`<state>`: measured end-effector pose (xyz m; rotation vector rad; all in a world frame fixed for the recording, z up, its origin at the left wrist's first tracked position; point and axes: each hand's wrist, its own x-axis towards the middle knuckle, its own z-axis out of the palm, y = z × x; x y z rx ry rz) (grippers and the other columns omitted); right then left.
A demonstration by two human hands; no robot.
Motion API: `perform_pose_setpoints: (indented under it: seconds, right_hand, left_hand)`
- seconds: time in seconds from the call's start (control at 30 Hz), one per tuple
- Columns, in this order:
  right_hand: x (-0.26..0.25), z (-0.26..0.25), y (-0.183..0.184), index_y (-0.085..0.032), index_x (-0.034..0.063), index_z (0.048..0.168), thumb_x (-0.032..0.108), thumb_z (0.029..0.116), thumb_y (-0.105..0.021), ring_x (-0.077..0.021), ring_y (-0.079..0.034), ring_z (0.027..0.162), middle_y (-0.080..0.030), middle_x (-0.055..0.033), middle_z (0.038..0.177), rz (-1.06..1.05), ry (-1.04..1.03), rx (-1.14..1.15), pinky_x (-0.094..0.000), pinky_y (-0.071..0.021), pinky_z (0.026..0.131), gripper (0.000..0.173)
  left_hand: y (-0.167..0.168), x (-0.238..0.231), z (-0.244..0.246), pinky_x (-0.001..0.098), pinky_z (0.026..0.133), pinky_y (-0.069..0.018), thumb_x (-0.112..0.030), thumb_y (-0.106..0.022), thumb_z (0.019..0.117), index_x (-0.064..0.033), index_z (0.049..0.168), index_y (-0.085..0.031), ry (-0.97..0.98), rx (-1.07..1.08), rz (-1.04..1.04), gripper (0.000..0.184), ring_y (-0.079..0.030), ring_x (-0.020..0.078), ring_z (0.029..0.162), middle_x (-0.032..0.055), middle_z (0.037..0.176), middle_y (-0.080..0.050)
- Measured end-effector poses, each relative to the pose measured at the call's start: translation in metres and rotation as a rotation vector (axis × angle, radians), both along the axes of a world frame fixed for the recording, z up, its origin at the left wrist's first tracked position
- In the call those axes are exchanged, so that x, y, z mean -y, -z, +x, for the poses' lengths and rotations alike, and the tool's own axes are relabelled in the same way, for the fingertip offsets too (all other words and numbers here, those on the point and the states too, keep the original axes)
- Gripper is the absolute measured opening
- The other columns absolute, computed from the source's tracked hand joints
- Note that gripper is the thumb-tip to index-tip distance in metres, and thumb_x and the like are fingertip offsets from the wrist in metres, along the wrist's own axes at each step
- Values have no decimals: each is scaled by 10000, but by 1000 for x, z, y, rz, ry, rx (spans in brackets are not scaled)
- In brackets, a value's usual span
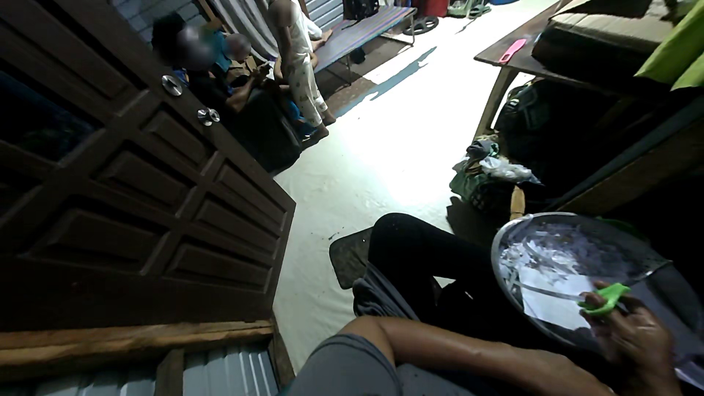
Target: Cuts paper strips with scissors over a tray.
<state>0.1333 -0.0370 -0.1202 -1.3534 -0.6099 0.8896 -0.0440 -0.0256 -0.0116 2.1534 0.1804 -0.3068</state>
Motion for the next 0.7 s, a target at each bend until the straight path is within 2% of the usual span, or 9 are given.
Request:
perform_pose_setpoints:
  seconds: [0.1, 0.13, 0.17, 0.27, 0.3, 0.47, 0.7]
  right_hand:
    - [0, 0, 1, -522, 81, 1258, 26, 972, -596, 21, -657, 711, -686, 110, 939, 3, -2, -5, -162, -576, 642, 300]
    - [1, 0, 0, -520, 83, 1256, 21, 972, -592, 21, -656, 712, -684, 111, 946, 2, 1, -8, -160, -575, 644, 300]
    - [1, -1, 0, -515, 81, 1259, 18, 973, -591, 22, -655, 714, -680, 111, 957, -3, 4, -9, -157, -573, 645, 303]
    - [1, -1, -1, -519, 76, 1250, 7, 967, -593, 13, -664, 726, -688, 105, 971, 2, 13, -14, -164, -577, 644, 300]
    - [1, -1, 0, -525, 78, 1249, 8, 968, -590, 15, -664, 730, -689, 108, 973, 0, 12, -12, -165, -579, 648, 297]
    - [1, 0, 1, -525, 75, 1256, 18, 967, -582, 22, -659, 731, -681, 108, 956, -5, 14, 2, -163, -577, 659, 300]
    - [1, -4, 0, -519, 42, 1288, 29, 942, -613, 18, -657, 741, -677, 84, 1014, -12, 39, 17, -165, -574, 657, 358]
  left_hand:
    - [73, 10, 12, 466, 978, -504, -344, -745, 923, -62, 1232, -685, -45, 88, 24, 422, -648, 335, 1133, 191, 1193, -677]
    - [82, 11, 13, 467, 961, -512, -346, -753, 913, -66, 1219, -691, -51, 110, 29, 419, -655, 337, 1118, 191, 1184, -680]
    - [79, 11, 13, 462, 956, -516, -336, -750, 917, -66, 1218, -693, -43, 107, 37, 409, -658, 333, 1114, 189, 1182, -683]
    - [5, 3, 1, 454, 1012, -491, -234, -710, 967, -11, 1250, -685, 18, -16, 34, 361, -641, 335, 1166, 201, 1220, -676]
    - [-1, 1, 0, 455, 1004, -498, -224, -706, 968, -6, 1238, -690, 25, -9, 42, 347, -647, 334, 1154, 200, 1207, -682]
    - [24, 4, 5, 482, 982, -510, -256, -668, 986, -36, 1206, -706, 41, 40, 70, 313, -656, 327, 1131, 178, 1175, -694]
    - [27, 5, 4, 503, 967, -518, -236, -645, 1003, -46, 1244, -699, 70, 72, 72, 311, -663, 325, 1124, 171, 1182, -696]
